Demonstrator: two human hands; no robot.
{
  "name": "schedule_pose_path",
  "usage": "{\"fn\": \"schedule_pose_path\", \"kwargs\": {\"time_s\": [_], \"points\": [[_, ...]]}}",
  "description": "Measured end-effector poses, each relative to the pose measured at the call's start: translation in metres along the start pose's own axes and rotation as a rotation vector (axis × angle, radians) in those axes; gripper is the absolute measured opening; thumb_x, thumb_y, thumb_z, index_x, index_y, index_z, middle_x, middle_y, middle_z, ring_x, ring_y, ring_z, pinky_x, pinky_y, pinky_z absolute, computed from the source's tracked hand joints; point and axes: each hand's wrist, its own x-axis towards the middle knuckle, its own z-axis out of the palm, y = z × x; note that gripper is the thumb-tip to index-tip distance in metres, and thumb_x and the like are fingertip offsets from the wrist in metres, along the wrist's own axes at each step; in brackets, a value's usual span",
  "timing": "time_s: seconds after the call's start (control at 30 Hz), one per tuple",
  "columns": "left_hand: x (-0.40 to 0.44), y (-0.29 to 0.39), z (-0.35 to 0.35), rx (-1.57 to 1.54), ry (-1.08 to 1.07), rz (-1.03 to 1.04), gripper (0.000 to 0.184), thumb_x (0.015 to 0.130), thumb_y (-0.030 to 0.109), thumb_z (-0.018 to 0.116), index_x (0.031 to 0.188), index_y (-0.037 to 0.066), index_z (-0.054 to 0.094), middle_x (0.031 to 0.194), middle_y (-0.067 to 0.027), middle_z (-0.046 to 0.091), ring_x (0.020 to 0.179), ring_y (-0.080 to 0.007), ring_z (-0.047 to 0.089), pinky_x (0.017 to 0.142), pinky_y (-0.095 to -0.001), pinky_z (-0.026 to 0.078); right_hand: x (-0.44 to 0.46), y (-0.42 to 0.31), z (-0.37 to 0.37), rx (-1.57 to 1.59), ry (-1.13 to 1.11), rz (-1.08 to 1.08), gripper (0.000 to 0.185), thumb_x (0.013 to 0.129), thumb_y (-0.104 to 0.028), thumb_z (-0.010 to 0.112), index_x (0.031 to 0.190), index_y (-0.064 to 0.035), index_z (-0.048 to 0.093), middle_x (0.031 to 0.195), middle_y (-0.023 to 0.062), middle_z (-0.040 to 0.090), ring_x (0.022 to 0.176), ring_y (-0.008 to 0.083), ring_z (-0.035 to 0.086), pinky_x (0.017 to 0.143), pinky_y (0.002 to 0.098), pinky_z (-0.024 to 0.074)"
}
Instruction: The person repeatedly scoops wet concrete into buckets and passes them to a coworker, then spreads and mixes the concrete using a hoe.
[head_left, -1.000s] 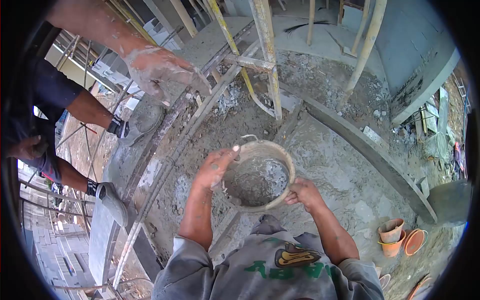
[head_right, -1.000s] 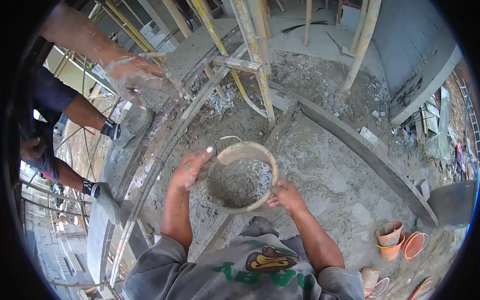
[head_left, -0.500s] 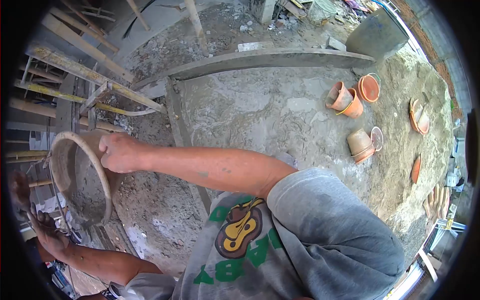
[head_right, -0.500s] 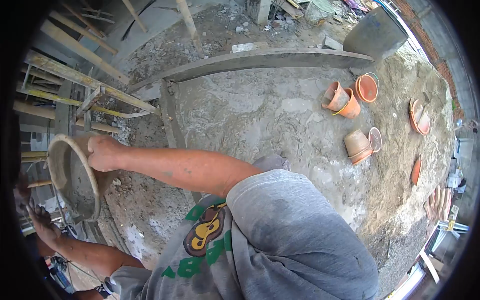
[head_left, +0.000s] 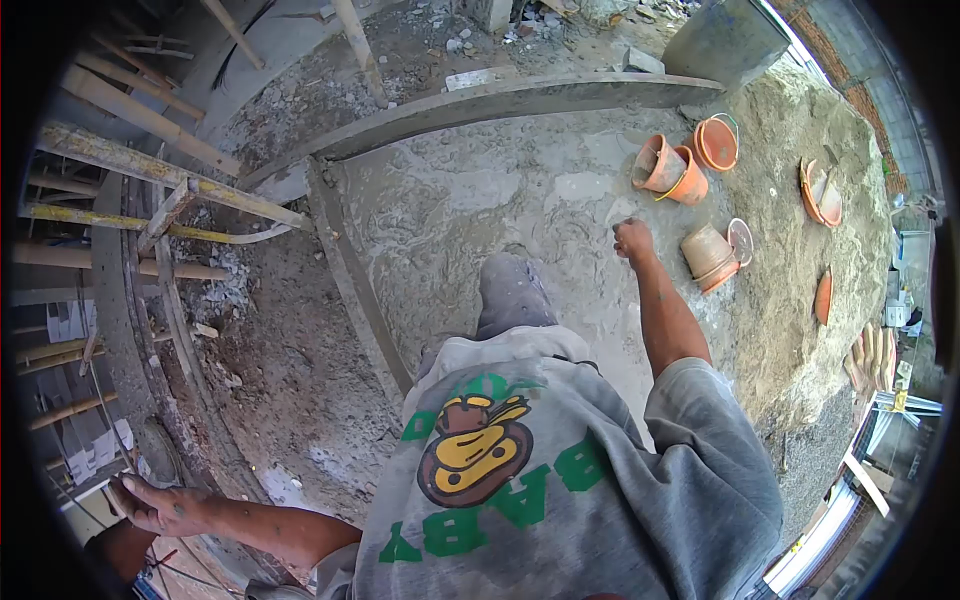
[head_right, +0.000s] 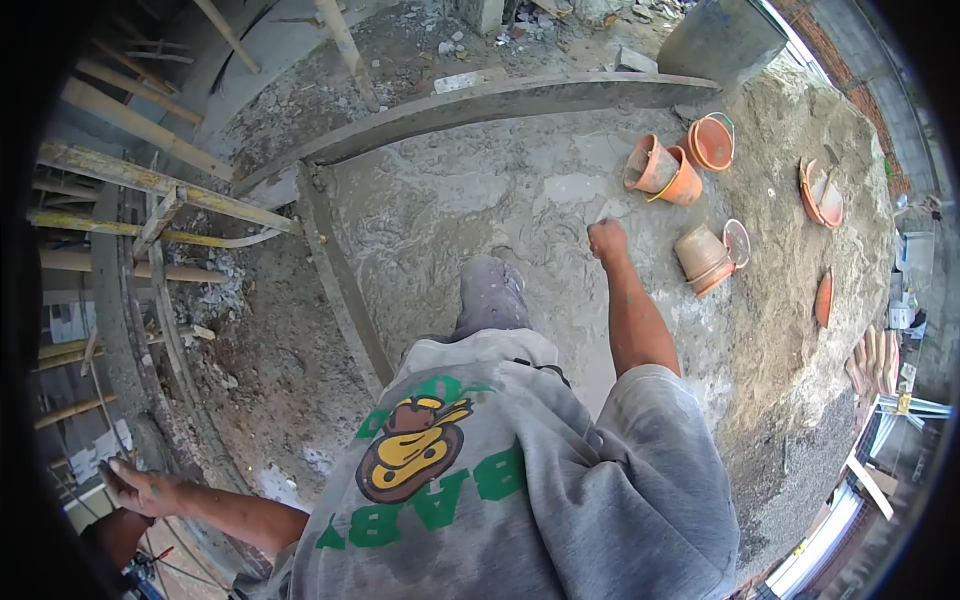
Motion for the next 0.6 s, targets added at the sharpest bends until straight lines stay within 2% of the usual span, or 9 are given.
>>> {"fn": "schedule_pose_path", "kwargs": {"time_s": [0.03, 0.1, 0.13, 0.2, 0.27, 0.33, 0.43, 0.5, 0.6], "points": [[-0.008, -0.002, 0.005, -0.044, -0.078, -0.051, 0.037, 0.089, 0.024, 0.055, 0.112, -0.004, 0.053, 0.117, -0.0154, 0.056, 0.108, -0.0232, 0.054, 0.089, -0.0321, 0.045, 0.013, 0.037, 0.001, -0.105, 0.048, -0.047, 0.024, 0.064, -0.014, 0.052, 0.078, 0.0038, 0.06, 0.069, 0.0209, 0.063, 0.065, 0.0314, 0.064, 0.063, 0.0393, 0.0494], [0.006, -0.104, -0.008, -0.294, -0.32, -0.392, 0.041, 0.089, 0.027, 0.054, 0.115, -0.004, 0.05, 0.116, -0.0154, 0.056, 0.108, -0.026, 0.054, 0.094, -0.0339, 0.042, 0.009, 0.087, 0.002, -0.413, 0.0, -0.201, 0.022, 0.065, -0.013, 0.053, 0.077, 0.0038, 0.06, 0.066, 0.0181, 0.063, 0.063, 0.0274, 0.064, 0.06, 0.0386, 0.0496], [0.014, -0.155, -0.014, -0.377, -0.415, -0.576, 0.042, 0.09, 0.028, 0.053, 0.117, -0.004, 0.049, 0.116, -0.0155, 0.056, 0.108, -0.0274, 0.053, 0.096, -0.0349, 0.04, 0.021, 0.136, 0.018, -0.363, -0.071, -0.144, 0.016, 0.069, -0.011, 0.052, 0.076, 0.002, 0.059, 0.066, 0.0143, 0.06, 0.06, 0.0232, 0.063, 0.052, 0.034, 0.0495], [-0.035, -0.124, 0.003, -0.32, -0.387, -0.568, 0.038, 0.09, 0.025, 0.052, 0.117, -0.002, 0.049, 0.114, -0.015, 0.057, 0.103, -0.0254, 0.056, 0.091, -0.0345, 0.043, 0.018, 0.177, 0.031, -0.446, -0.261, -0.123, 0.011, 0.074, -0.01, 0.052, 0.075, -0.0004, 0.058, 0.067, 0.01, 0.058, 0.056, 0.0187, 0.062, 0.044, 0.0293, 0.0492], [-0.06, -0.101, 0.023, -0.22, -0.432, -0.581, 0.036, 0.091, 0.023, 0.051, 0.118, 0.0, 0.048, 0.112, -0.0145, 0.058, 0.098, -0.0239, 0.058, 0.086, -0.0342, 0.045, -0.029, 0.174, 0.032, -0.677, -0.495, -0.172, 0.01, 0.076, -0.011, 0.052, 0.075, -0.0015, 0.057, 0.068, 0.0089, 0.058, 0.055, 0.0181, 0.061, 0.044, 0.029, 0.049], [-0.084, -0.091, 0.069, -0.131, -0.513, -0.632, 0.035, 0.091, 0.022, 0.05, 0.119, 0.001, 0.046, 0.111, -0.014, 0.059, 0.094, -0.0229, 0.058, 0.083, -0.0341, 0.045, -0.076, 0.149, 0.032, -0.023, -0.265, 0.332, 0.012, 0.077, -0.014, 0.054, 0.081, -0.0028, 0.057, 0.073, 0.0072, 0.059, 0.055, 0.0171, 0.061, 0.044, 0.0291, 0.0486], [-0.125, -0.083, 0.132, -0.26, -0.652, -0.768, 0.034, 0.091, 0.023, 0.05, 0.117, 0.001, 0.047, 0.11, -0.0131, 0.059, 0.089, -0.0209, 0.059, 0.079, -0.0335, 0.045, -0.12, 0.156, 0.02, 0.184, -0.225, 0.388, 0.017, 0.077, -0.013, 0.055, 0.09, -0.0015, 0.056, 0.074, 0.0072, 0.06, 0.058, 0.0166, 0.063, 0.047, 0.0296, 0.0496], [-0.162, -0.075, 0.164, -0.342, -0.72, -0.849, 0.033, 0.09, 0.024, 0.052, 0.115, 0.002, 0.049, 0.105, -0.0114, 0.06, 0.088, -0.0193, 0.058, 0.078, -0.0324, 0.045, -0.103, 0.232, 0.019, -0.333, -0.4, 0.052, 0.013, 0.076, -0.01, 0.056, 0.084, -0.0007, 0.059, 0.073, 0.0088, 0.061, 0.06, 0.017, 0.064, 0.05, 0.0316, 0.0521], [-0.224, -0.037, 0.194, -0.347, -0.848, -0.88, 0.029, 0.091, 0.022, 0.051, 0.111, 0.002, 0.051, 0.101, -0.0107, 0.06, 0.085, -0.0175, 0.057, 0.079, -0.0318, 0.044, -0.103, 0.218, -0.028, -0.279, -0.321, 0.498, 0.008, 0.073, -0.007, 0.057, 0.077, 0.0004, 0.059, 0.073, 0.011, 0.061, 0.062, 0.0176, 0.065, 0.052, 0.0311, 0.0537]]}}
